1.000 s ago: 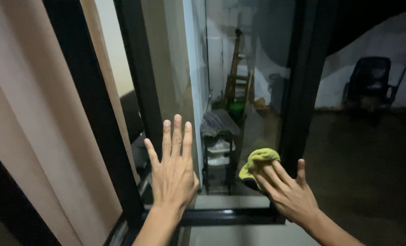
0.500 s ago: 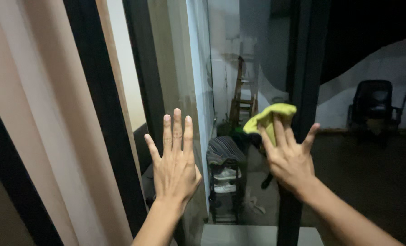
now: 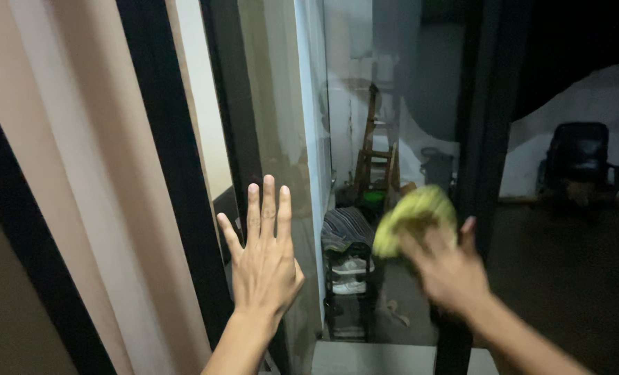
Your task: The person wipes a glass window pane with a cloth and then holds a spray bottle while pointing at the glass.
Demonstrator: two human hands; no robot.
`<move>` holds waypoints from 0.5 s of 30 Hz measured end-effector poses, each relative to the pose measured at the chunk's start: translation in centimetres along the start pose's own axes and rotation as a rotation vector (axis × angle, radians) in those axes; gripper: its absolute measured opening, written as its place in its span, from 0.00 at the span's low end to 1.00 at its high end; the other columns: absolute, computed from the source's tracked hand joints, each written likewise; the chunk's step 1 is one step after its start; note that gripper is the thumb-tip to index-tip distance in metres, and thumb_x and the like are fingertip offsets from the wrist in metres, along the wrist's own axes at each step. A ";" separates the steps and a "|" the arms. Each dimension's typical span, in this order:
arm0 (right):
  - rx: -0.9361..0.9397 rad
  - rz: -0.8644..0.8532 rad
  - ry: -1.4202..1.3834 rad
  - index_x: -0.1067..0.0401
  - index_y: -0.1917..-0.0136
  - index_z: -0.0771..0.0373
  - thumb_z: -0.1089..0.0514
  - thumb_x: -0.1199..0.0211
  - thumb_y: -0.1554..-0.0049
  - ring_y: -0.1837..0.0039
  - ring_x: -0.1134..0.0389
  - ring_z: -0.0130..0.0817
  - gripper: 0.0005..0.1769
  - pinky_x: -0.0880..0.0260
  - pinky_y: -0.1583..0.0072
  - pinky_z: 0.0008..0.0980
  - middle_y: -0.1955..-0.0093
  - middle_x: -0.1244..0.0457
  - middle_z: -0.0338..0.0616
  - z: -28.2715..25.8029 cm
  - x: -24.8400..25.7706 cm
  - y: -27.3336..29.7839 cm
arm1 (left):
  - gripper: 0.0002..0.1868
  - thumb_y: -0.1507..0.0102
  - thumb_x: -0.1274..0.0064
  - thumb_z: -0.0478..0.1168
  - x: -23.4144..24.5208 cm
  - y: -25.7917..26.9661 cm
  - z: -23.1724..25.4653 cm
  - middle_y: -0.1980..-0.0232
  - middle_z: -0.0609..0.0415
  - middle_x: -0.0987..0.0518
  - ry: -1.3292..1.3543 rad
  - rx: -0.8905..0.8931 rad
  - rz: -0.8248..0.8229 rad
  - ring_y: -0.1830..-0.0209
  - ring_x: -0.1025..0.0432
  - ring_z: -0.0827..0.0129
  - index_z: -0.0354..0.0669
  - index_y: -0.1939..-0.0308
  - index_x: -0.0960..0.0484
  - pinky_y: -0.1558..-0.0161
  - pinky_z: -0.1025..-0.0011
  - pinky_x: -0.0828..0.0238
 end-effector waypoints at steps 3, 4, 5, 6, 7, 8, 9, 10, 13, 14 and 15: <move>0.020 0.514 -0.013 0.47 0.21 0.53 0.51 0.45 0.47 0.25 0.43 0.66 0.41 0.70 0.23 0.67 0.26 0.45 0.67 0.6 8.9 -2.2 | 0.51 0.49 0.52 0.31 1.1 0.0 0.0 0.16 0.52 0.63 -0.025 -0.024 0.108 0.17 0.67 0.57 0.42 0.22 0.53 0.27 0.32 0.71; 0.041 0.662 -0.076 0.45 0.22 0.58 0.50 0.44 0.47 0.25 0.43 0.70 0.41 0.67 0.21 0.64 0.24 0.45 0.71 0.5 10.4 -1.9 | 0.51 0.49 0.52 0.31 1.1 -0.1 -0.1 0.16 0.52 0.62 -0.019 -0.026 0.113 0.17 0.66 0.57 0.42 0.22 0.52 0.27 0.32 0.71; 0.026 0.534 -0.007 0.45 0.22 0.56 0.51 0.44 0.48 0.26 0.43 0.67 0.41 0.66 0.21 0.64 0.24 0.45 0.69 -0.2 8.8 -2.6 | 0.50 0.49 0.52 0.31 1.1 0.0 -0.1 0.17 0.52 0.61 -0.016 -0.028 0.118 0.17 0.66 0.57 0.42 0.22 0.52 0.27 0.31 0.71; 0.011 0.405 0.062 0.44 0.21 0.54 0.53 0.44 0.48 0.27 0.43 0.64 0.41 0.65 0.22 0.63 0.24 0.45 0.67 -1.1 6.4 -2.6 | 0.50 0.49 0.51 0.31 1.2 0.1 -0.2 0.17 0.52 0.61 -0.013 -0.030 0.122 0.17 0.65 0.57 0.41 0.22 0.52 0.27 0.31 0.71; -0.007 0.276 0.133 0.43 0.21 0.51 0.54 0.45 0.49 0.28 0.42 0.62 0.41 0.64 0.22 0.63 0.24 0.45 0.66 -2.0 3.4 -2.0 | 0.51 0.50 0.51 0.31 1.1 0.3 -0.4 0.17 0.52 0.61 -0.009 -0.032 0.117 0.17 0.65 0.57 0.41 0.22 0.51 0.28 0.31 0.71; 0.017 0.013 -0.059 0.43 0.20 0.47 0.55 0.49 0.42 0.26 0.43 0.62 0.36 0.52 0.28 0.55 0.26 0.45 0.62 -3.3 -1.3 -0.8 | 0.51 0.50 0.51 0.31 1.0 0.5 -0.5 0.17 0.52 0.61 -0.005 -0.033 0.113 0.17 0.65 0.57 0.41 0.22 0.51 0.28 0.30 0.72; 0.047 -0.249 -0.248 0.43 0.18 0.43 0.56 0.52 0.35 0.24 0.44 0.62 0.32 0.40 0.34 0.46 0.27 0.44 0.59 -5.2 -6.2 1.6 | 0.51 0.51 0.51 0.31 0.9 0.4 -0.5 0.17 0.52 0.60 0.004 -0.036 0.112 0.18 0.65 0.56 0.41 0.23 0.51 0.28 0.30 0.72; 0.286 -0.152 -0.253 0.40 0.24 0.49 0.56 0.48 0.39 0.23 0.46 0.63 0.30 0.49 0.31 0.56 0.26 0.45 0.61 -8.8 -7.2 3.9 | 0.52 0.51 0.51 0.31 0.7 0.4 -0.6 0.16 0.51 0.61 -0.002 -0.025 0.086 0.17 0.66 0.56 0.42 0.22 0.52 0.28 0.30 0.72; 0.608 0.161 -0.263 0.38 0.30 0.60 0.55 0.44 0.46 0.26 0.45 0.62 0.30 0.53 0.27 0.67 0.30 0.43 0.63 -12.3 -8.1 7.6 | 0.55 0.52 0.52 0.30 0.4 0.3 -0.5 0.14 0.51 0.62 -0.009 -0.016 0.042 0.16 0.66 0.55 0.43 0.20 0.53 0.29 0.31 0.73; 0.647 0.272 -0.268 0.38 0.30 0.61 0.54 0.43 0.47 0.28 0.44 0.61 0.32 0.49 0.27 0.68 0.33 0.41 0.63 -12.4 -7.6 8.1 | 0.55 0.52 0.52 0.30 0.3 0.3 -0.3 0.14 0.51 0.62 -0.007 -0.023 0.046 0.17 0.66 0.56 0.43 0.19 0.53 0.28 0.31 0.73; 0.572 0.211 -0.238 0.38 0.31 0.61 0.55 0.43 0.47 0.28 0.44 0.61 0.31 0.50 0.27 0.66 0.32 0.41 0.63 -11.8 -8.2 7.3 | 0.55 0.52 0.52 0.30 0.0 0.4 0.0 0.14 0.51 0.62 -0.002 -0.033 0.046 0.18 0.66 0.57 0.43 0.19 0.53 0.28 0.31 0.73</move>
Point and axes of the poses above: each hand's wrist, its own y-axis away from the middle knuckle, its own x-axis out of the back of the hand, z = x × y, the point moved 10 cm from there along -y, towards the middle knuckle
